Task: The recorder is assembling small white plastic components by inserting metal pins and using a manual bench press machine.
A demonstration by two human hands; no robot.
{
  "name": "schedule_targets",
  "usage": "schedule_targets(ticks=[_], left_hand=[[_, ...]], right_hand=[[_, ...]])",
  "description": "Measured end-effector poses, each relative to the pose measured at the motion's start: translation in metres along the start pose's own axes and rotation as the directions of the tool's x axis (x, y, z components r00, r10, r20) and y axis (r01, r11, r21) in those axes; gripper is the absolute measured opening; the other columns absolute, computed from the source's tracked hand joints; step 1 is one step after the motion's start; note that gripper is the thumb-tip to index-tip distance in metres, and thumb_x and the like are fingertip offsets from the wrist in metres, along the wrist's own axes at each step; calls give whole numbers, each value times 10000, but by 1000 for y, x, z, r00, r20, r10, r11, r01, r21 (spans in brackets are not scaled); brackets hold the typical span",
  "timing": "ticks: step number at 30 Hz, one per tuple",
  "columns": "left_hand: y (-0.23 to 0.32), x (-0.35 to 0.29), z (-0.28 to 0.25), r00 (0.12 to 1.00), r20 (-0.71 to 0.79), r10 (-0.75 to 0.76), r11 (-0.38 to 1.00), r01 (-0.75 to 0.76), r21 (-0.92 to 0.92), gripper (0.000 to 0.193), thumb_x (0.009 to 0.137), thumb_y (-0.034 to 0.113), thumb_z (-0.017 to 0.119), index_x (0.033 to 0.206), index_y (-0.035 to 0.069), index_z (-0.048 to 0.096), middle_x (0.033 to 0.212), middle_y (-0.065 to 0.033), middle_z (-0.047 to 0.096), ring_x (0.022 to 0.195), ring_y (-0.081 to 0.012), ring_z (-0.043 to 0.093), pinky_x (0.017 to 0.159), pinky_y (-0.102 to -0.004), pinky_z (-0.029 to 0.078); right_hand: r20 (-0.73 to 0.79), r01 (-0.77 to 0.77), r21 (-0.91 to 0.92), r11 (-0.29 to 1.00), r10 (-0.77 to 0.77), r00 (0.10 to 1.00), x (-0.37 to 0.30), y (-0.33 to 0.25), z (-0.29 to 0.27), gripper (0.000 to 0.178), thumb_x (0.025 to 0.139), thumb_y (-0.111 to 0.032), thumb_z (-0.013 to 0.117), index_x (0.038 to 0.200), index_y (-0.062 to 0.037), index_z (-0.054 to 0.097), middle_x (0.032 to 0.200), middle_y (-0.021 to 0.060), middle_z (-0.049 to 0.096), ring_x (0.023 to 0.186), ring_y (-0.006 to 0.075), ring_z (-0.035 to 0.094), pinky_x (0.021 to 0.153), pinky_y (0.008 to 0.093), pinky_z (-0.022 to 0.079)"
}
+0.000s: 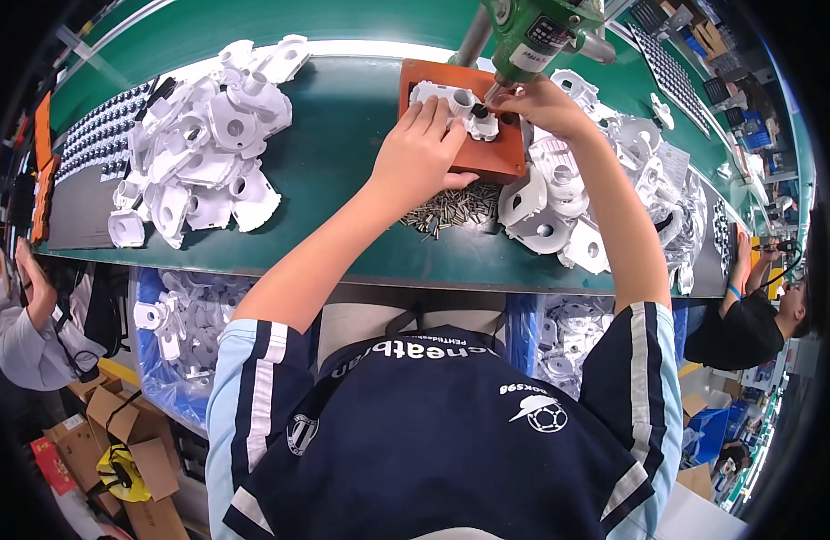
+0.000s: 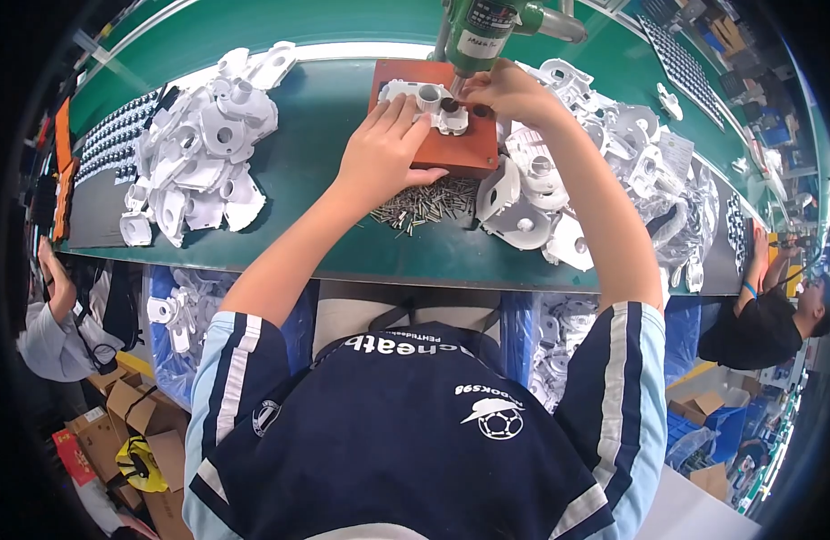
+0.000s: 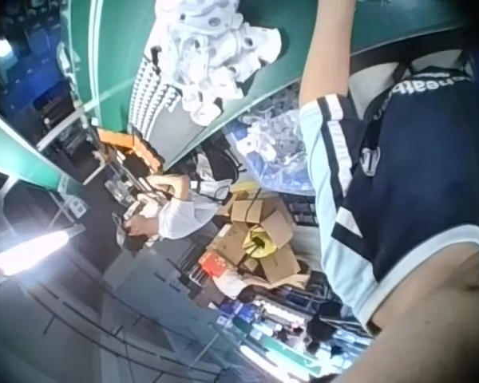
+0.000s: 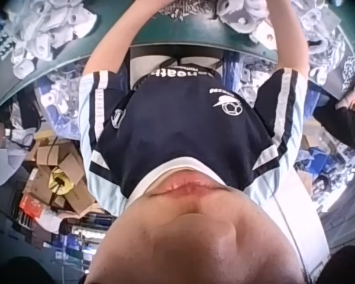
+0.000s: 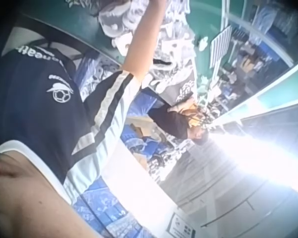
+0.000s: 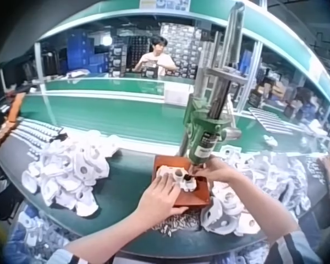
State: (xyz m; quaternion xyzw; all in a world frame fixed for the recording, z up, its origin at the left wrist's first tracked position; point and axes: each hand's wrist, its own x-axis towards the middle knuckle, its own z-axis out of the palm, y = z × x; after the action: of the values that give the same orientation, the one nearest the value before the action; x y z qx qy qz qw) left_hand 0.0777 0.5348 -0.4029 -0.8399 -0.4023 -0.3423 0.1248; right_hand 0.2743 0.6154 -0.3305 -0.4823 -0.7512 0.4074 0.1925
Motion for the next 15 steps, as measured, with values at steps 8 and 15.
schedule_targets(ticks=[8, 15], left_hand=[[1, 1, 0, 1000, -1, -6, 1000, 6, -16, 671, 532, 428, 782, 969, -21, 542, 1056, -225, 585, 1059, -342, 545, 968, -417, 400], [3, 3, -1, 1000, -5, 0, 999, 0, -38, 674, 521, 420, 786, 967, -22, 539, 1059, -226, 579, 1052, -343, 542, 963, -417, 402]], right_hand=[[163, -26, 71, 997, 14, 987, 20, 4, -13, 126, 769, -98, 682, 833, -41, 589, 814, 17, 605, 812, 91, 569, 758, 230, 465], [209, 15, -103, 995, 7, 978, 30, 10, -21, 207, 737, -176, 714, 705, -84, 531, 630, -54, 478, 613, 46, 453, 540, 213, 357]])
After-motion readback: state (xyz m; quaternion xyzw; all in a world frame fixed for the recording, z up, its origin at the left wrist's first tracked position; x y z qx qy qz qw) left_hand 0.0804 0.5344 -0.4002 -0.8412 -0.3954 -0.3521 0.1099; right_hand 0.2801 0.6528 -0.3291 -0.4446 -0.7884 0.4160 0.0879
